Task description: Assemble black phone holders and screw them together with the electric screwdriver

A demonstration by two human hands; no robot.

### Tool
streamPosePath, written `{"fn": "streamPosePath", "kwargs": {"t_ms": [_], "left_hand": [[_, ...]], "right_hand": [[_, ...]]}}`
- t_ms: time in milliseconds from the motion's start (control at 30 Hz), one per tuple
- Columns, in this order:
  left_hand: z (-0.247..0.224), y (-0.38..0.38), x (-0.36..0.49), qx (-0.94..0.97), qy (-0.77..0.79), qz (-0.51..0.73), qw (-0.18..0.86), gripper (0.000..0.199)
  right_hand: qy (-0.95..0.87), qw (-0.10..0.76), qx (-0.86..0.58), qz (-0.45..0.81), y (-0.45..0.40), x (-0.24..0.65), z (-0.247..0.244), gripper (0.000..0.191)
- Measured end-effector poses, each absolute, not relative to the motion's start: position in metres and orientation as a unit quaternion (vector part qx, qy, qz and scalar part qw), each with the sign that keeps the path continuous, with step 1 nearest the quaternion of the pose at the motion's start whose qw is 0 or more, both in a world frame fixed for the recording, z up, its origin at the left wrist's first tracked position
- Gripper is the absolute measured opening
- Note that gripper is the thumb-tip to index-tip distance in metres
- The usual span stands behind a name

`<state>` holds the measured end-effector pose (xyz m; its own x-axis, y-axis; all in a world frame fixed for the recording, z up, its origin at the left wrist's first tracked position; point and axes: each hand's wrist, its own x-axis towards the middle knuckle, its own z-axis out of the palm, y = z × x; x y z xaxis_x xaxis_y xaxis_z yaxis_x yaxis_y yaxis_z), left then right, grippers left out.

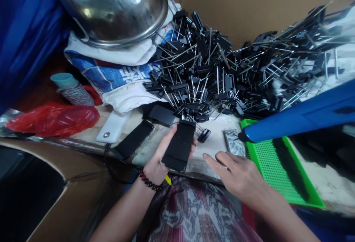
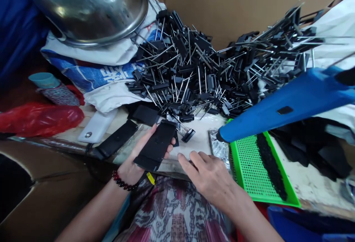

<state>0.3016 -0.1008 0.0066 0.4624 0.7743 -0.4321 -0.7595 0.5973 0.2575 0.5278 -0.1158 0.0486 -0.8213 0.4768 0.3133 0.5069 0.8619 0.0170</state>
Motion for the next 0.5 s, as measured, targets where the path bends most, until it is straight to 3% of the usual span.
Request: {"fn": "streamPosePath", "kwargs": {"t_ms": [133, 333, 500], "left_hand": [[0.0, -0.103, 0.31, 0.031, 0.288, 0.45, 0.845, 0.056], [0.002, -0.099, 0.32, 0.012, 0.29, 0.448, 0.846, 0.055], [0.008, -0.096, 0.321, 0.031, 0.29, 0.461, 0.838, 0.054]], "right_hand": [[-0.95, 0.156, -0.269, 0.035, -0.118, 0.526, 0.037, 0.035], [-0.789, 0.281, -0.364, 0.407, -0.126, 0.513, 0.011, 0.025], [-0.641, 0.278, -0.399, 0.594, -0.134, 0.507, -0.008, 0.04]]}}
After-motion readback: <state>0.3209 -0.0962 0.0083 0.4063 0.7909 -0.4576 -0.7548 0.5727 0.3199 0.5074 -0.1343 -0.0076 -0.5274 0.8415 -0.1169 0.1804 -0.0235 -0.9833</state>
